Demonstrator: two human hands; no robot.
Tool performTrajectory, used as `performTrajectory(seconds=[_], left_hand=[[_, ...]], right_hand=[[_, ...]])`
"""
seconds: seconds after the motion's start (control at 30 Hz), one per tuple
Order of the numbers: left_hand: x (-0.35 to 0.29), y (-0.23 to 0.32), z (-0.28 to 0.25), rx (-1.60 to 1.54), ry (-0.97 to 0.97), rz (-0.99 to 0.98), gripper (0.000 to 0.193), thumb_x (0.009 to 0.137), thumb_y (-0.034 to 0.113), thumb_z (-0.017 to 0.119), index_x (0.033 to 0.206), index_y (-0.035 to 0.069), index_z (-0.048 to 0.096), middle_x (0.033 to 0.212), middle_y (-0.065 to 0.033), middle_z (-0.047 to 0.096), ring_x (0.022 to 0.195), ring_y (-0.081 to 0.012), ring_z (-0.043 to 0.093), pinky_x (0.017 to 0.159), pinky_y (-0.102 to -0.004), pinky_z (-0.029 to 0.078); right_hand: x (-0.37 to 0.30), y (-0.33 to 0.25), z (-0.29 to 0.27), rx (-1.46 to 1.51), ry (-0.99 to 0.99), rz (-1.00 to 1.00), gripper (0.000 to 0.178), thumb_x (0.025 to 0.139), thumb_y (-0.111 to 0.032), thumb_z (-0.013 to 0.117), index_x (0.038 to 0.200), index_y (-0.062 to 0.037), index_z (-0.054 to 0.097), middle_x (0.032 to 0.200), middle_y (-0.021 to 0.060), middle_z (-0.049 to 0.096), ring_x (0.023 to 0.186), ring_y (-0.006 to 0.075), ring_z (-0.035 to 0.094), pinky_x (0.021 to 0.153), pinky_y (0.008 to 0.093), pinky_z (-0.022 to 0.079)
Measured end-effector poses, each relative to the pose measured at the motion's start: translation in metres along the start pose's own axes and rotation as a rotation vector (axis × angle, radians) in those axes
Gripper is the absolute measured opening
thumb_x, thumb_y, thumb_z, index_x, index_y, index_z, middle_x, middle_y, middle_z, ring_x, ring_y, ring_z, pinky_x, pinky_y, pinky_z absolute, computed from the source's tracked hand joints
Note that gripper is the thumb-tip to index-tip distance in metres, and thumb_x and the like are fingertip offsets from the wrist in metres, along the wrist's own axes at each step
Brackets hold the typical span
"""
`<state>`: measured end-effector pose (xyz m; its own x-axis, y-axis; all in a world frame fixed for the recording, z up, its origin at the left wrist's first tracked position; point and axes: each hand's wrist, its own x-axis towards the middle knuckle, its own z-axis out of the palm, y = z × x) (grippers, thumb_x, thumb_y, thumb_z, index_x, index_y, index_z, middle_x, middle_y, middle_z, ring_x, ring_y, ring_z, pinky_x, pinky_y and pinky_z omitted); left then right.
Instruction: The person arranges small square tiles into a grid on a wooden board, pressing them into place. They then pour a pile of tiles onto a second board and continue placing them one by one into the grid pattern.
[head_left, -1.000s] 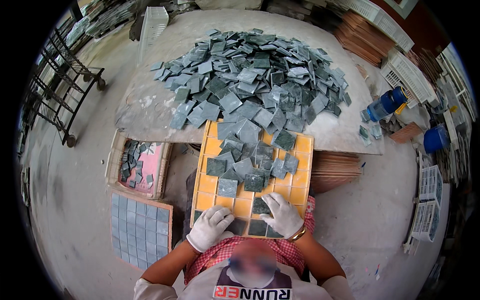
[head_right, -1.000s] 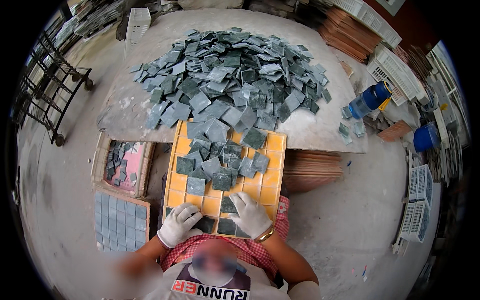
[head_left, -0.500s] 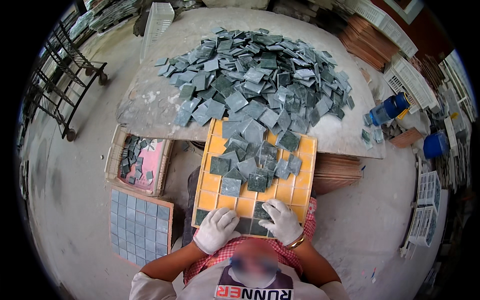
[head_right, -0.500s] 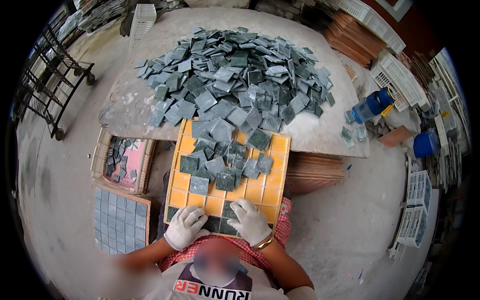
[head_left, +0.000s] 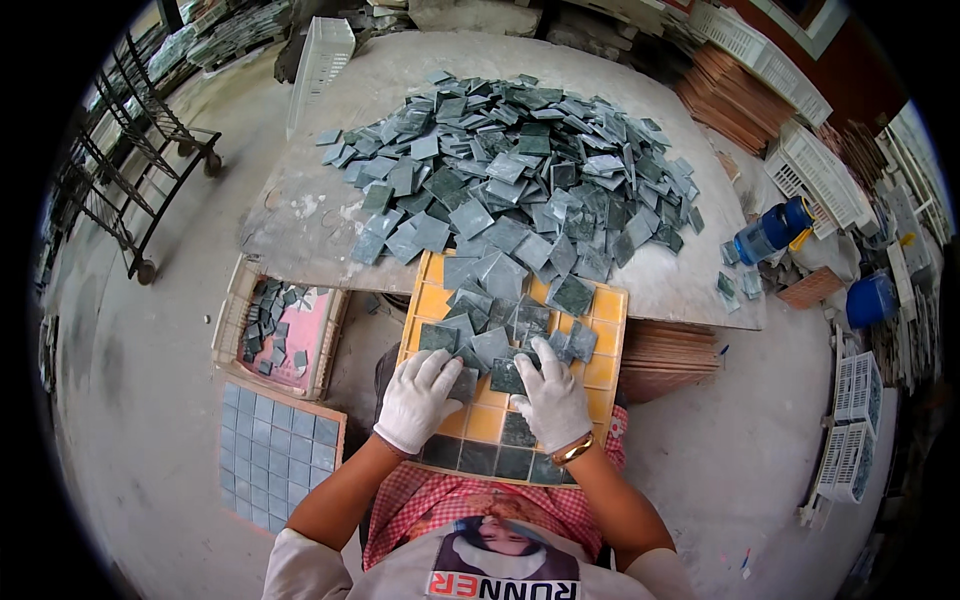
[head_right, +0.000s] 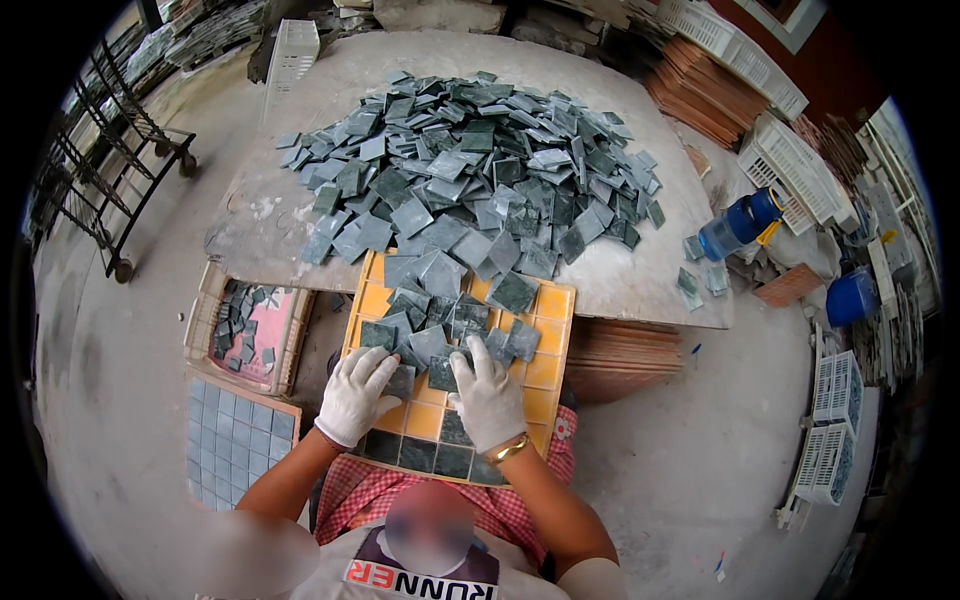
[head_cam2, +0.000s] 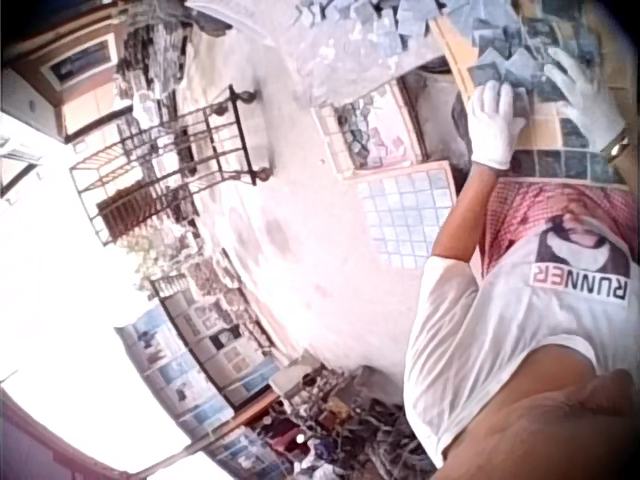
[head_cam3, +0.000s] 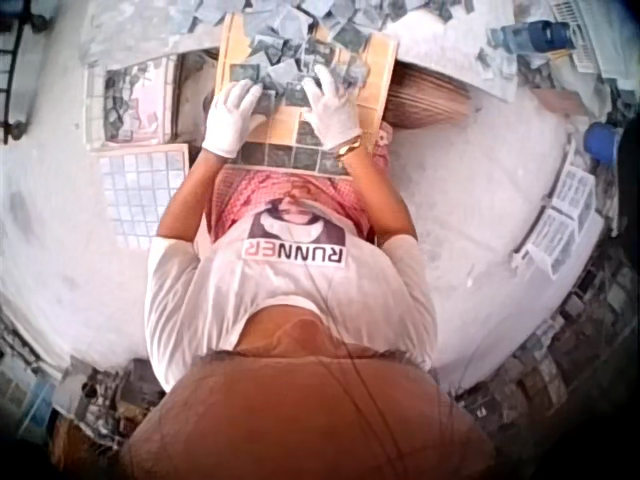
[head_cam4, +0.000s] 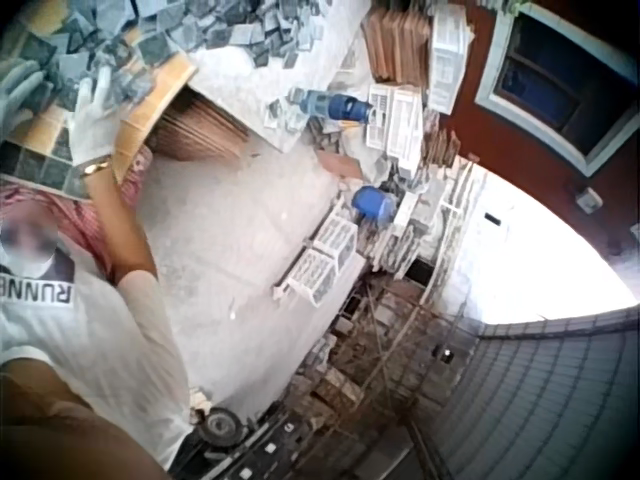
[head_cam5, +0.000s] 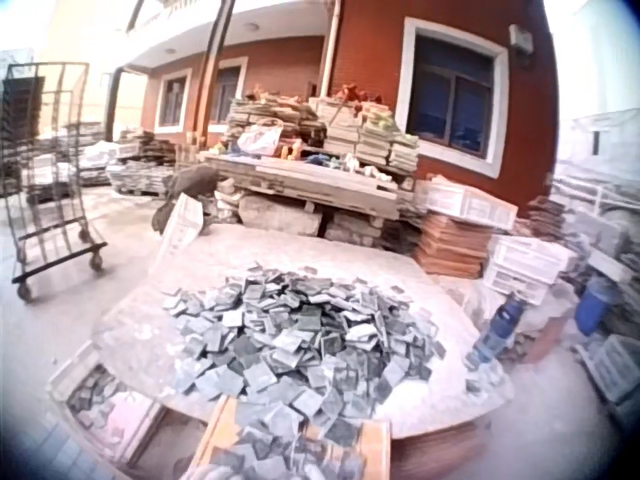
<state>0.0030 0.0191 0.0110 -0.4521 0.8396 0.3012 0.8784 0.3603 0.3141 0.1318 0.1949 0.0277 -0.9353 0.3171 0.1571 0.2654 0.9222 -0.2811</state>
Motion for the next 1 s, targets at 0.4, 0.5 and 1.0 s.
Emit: performTrajectory(seconds=[0.4,0.5,1.0], left_hand=[[-0.013,0.005,0.013,-0.093,0.118,-0.006,0.046,0.066,0.011,0.074,0.107,0.008,0.054,0.106,-0.0112,0.055,0.094,-0.0310,0.058,0.076,-0.0390,0.050],[-0.018,0.004,0.012,-0.161,0.118,0.013,0.042,0.068,0.006,0.072,0.106,0.009,0.055,0.099,-0.0093,0.054,0.088,-0.0303,0.059,0.069,-0.0378,0.051],[-0.048,-0.004,-0.008,-0.192,-0.069,0.143,0.054,0.063,0.018,0.078,0.112,0.004,0.058,0.111,-0.0124,0.057,0.097,-0.0319,0.058,0.080,-0.0411,0.049]], right_hand=[[-0.068,0.050,-0.027,0.415,-0.211,0.217,0.056,0.068,-0.018,0.078,0.117,-0.0030,0.055,0.121,0.0135,0.050,0.109,0.0297,0.055,0.091,0.0367,0.047],[-0.083,0.057,-0.027,0.468,-0.310,0.216,0.052,0.071,-0.018,0.076,0.117,-0.0023,0.056,0.120,0.0142,0.051,0.107,0.0296,0.055,0.091,0.0360,0.047],[-0.086,0.040,-0.016,0.218,-0.146,0.015,0.042,0.072,-0.022,0.074,0.110,-0.0066,0.061,0.110,0.0096,0.056,0.099,0.0279,0.058,0.083,0.0371,0.050]])
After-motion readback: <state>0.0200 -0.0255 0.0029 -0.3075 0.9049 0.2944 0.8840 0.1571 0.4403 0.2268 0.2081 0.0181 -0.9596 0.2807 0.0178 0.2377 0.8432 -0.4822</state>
